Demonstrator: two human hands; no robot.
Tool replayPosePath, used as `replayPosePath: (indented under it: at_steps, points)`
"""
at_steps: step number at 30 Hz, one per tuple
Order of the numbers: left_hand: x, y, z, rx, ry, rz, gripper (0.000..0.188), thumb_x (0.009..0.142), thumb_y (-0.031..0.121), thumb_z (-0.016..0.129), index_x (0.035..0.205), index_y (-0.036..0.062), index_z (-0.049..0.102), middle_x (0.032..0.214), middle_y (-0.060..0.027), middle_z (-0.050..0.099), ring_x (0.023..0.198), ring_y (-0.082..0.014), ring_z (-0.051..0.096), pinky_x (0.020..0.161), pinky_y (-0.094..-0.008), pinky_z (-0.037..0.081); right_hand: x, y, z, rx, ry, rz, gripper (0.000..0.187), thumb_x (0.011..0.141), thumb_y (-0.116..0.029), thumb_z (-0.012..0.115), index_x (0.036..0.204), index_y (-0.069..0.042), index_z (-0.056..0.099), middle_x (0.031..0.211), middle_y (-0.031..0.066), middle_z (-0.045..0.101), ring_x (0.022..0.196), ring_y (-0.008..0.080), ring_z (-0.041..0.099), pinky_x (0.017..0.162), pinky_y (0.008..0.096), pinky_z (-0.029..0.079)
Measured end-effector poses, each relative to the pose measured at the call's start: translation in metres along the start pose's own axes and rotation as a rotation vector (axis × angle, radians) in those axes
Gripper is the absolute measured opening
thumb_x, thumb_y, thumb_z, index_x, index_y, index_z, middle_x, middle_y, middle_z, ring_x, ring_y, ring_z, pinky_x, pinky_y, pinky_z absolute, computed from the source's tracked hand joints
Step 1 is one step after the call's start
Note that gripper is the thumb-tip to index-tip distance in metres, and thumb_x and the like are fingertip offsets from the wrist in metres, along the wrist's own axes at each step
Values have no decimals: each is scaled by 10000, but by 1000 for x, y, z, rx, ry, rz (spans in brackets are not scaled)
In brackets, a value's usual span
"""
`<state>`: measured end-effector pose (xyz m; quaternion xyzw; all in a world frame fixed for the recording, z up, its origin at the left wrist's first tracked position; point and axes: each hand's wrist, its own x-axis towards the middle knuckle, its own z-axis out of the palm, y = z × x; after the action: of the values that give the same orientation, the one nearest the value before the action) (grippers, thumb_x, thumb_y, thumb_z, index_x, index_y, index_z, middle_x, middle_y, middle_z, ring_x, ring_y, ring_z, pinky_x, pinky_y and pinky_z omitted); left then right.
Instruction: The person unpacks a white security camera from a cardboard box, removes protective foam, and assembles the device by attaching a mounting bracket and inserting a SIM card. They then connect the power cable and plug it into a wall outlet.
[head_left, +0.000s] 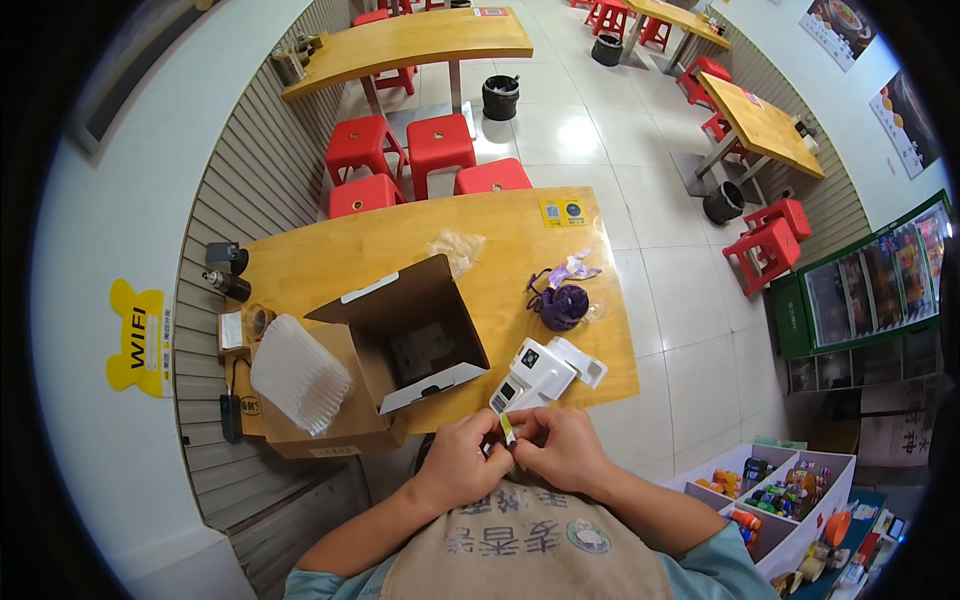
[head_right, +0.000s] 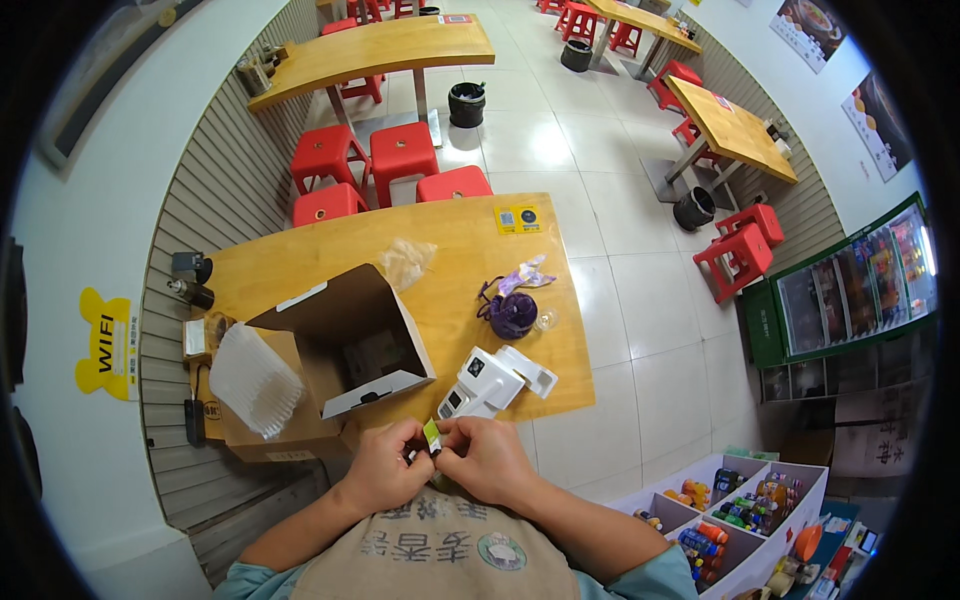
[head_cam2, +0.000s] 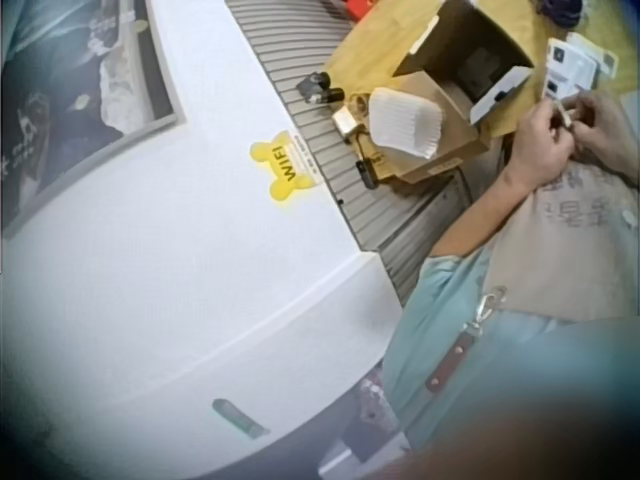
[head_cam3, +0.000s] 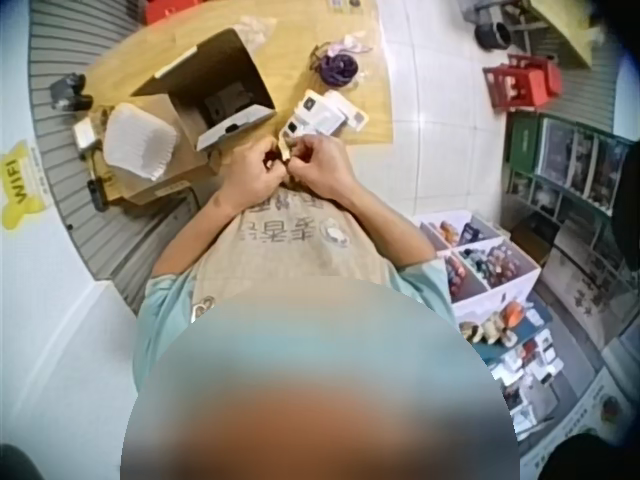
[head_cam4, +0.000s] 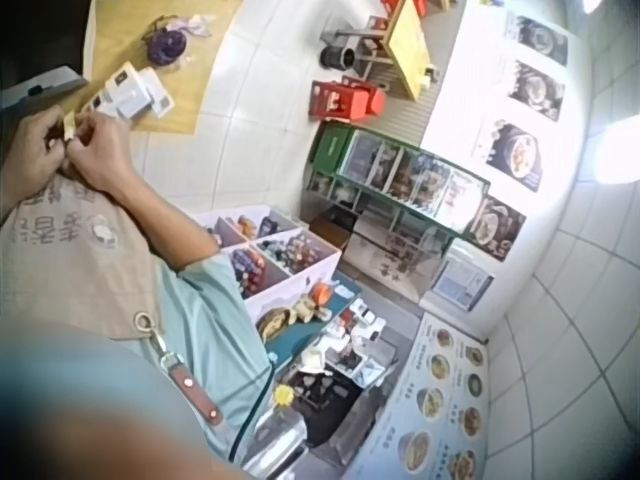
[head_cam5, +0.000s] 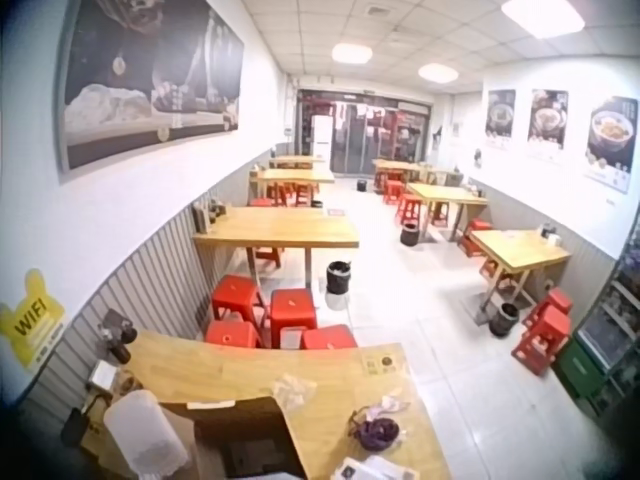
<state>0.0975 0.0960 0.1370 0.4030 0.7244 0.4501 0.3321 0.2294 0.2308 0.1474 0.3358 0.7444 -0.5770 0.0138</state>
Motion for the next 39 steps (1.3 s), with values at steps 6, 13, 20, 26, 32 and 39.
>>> replayPosePath:
  at_steps: [6,13,20,26,32,39]
  points:
    - [2,1,5,26,-5,37,84,791,31,639,864,-9,626,752,-165,636,629,-252,621,575,-353,479,-3,8,0,60,7,6,227,796,-157,734,828,64,691,918,169,769,674,204,708,658,347,561]
    - [6,-1,17,37,-4,31,68,798,13,614,862,-7,616,752,-167,614,620,-277,593,566,-358,456,-7,25,2,97,57,-22,220,803,-162,733,825,52,686,912,163,766,656,239,702,645,348,556]
    - [17,-3,37,37,11,8,75,817,35,612,877,0,583,802,-199,599,723,-398,604,638,-433,487,-9,30,-8,72,45,-6,204,824,-117,737,890,68,681,976,162,763,746,173,730,695,315,583]
    - [13,-4,46,84,-90,-40,108,833,31,626,932,8,586,859,-190,609,763,-404,615,667,-430,508,-13,68,-6,345,-2,-43,307,837,-141,730,1081,8,618,950,159,736,788,234,732,705,351,585]
    - [8,-19,61,20,-149,-50,132,847,25,665,968,2,617,888,-152,632,756,-315,630,680,-376,510,-14,74,-19,164,-119,100,362,874,-107,731,1188,19,603,1027,164,747,876,240,757,796,354,604]
    - [-5,-31,68,-30,-89,-141,90,858,17,669,940,3,632,848,-132,632,679,-226,622,592,-332,486,-12,80,-4,-35,-86,66,259,869,-45,677,1119,12,638,959,176,744,861,289,757,773,366,601]
